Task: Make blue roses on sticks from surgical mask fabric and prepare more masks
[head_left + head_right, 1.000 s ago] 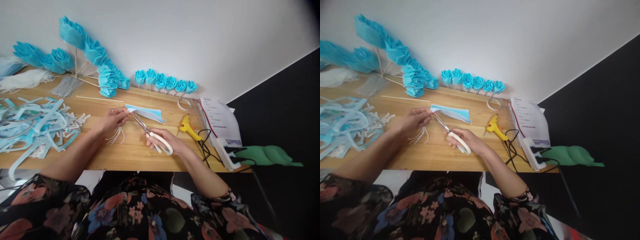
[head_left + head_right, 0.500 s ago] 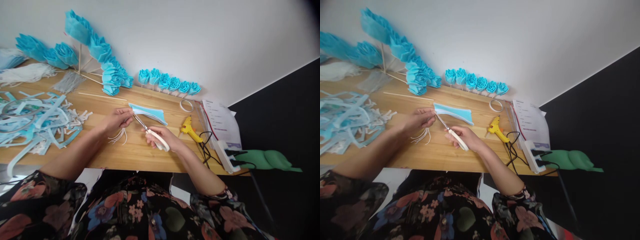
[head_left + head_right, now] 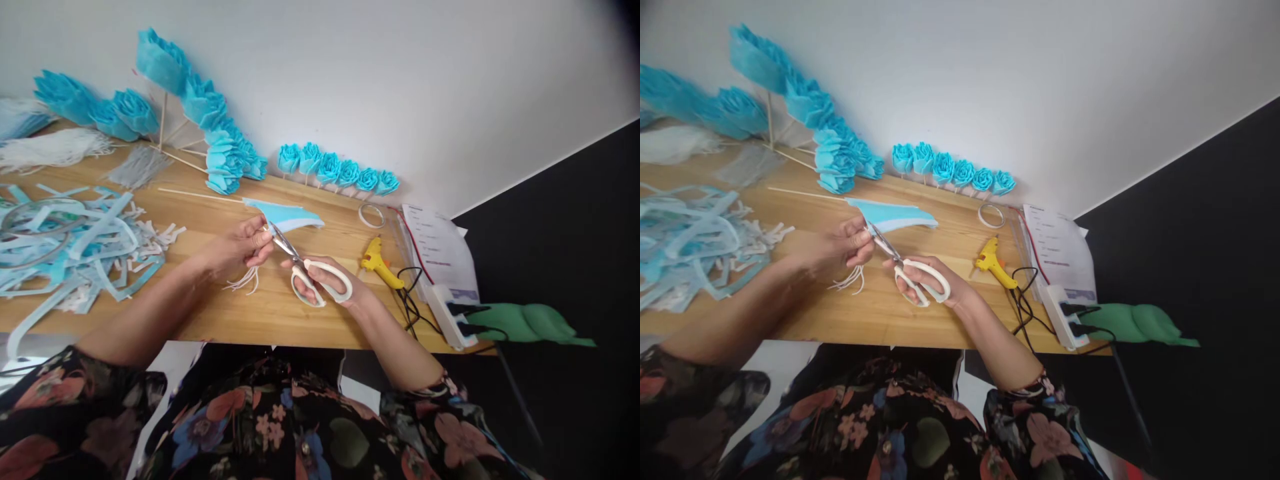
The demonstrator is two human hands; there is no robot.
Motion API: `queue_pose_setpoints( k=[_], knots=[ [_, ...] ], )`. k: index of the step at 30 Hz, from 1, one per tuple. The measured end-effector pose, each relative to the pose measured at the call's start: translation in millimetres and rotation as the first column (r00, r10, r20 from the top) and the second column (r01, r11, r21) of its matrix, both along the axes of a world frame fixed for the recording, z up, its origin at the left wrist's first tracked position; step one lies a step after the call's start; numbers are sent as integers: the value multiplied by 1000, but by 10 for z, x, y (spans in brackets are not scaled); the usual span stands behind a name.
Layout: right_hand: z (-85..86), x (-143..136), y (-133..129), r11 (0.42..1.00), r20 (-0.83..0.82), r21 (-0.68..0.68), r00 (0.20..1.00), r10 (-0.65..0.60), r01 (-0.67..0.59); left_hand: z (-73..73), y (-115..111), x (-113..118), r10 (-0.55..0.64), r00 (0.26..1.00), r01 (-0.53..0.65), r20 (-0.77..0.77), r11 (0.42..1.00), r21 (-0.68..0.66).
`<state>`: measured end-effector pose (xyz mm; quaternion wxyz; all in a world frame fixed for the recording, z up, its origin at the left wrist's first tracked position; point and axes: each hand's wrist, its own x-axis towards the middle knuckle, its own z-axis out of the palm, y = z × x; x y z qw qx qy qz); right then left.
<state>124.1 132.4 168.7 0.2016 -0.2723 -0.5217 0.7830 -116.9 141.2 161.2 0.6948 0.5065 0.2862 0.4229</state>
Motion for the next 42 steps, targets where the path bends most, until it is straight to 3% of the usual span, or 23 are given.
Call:
queue_pose_setpoints(
  k=[4,9,12,15,19,21,25,32,38,42],
  knots=[
    [-57,-7,2,1000,-68,-17,998,-10,8,-11,2,31,146,987,-140,-62,985,97],
    [-98,-25,-12,1000,-122,1,992,-21,22,-42,-20,68,396,915,-378,-75,908,179],
    [-112,-28,-19,1000,-132,7,991,-14,16,-8,-50,66,459,885,-434,-82,875,214],
    [-123,-15,-27,1000,-144,17,990,1,1,37,-69,36,394,915,-364,-90,899,244],
    [-135,17,-46,999,-175,11,983,50,-49,60,-75,-23,157,981,-133,-115,972,192],
    [-156,30,-56,997,-201,8,977,71,-71,65,-79,-40,103,985,-78,-138,981,177],
    [-228,41,-71,996,-232,-22,969,79,-86,98,-87,-43,164,966,-109,-202,960,258],
    [-246,-2,-150,999,-285,-33,958,29,-40,136,-80,-46,338,868,-133,-363,864,486],
    [-249,-93,-139,999,-341,34,940,3,9,71,-90,-11,290,881,-78,-373,868,491],
    [-245,-214,-99,999,-328,-21,944,-35,30,-18,-81,18,252,897,-77,-363,897,435]
  ],
)
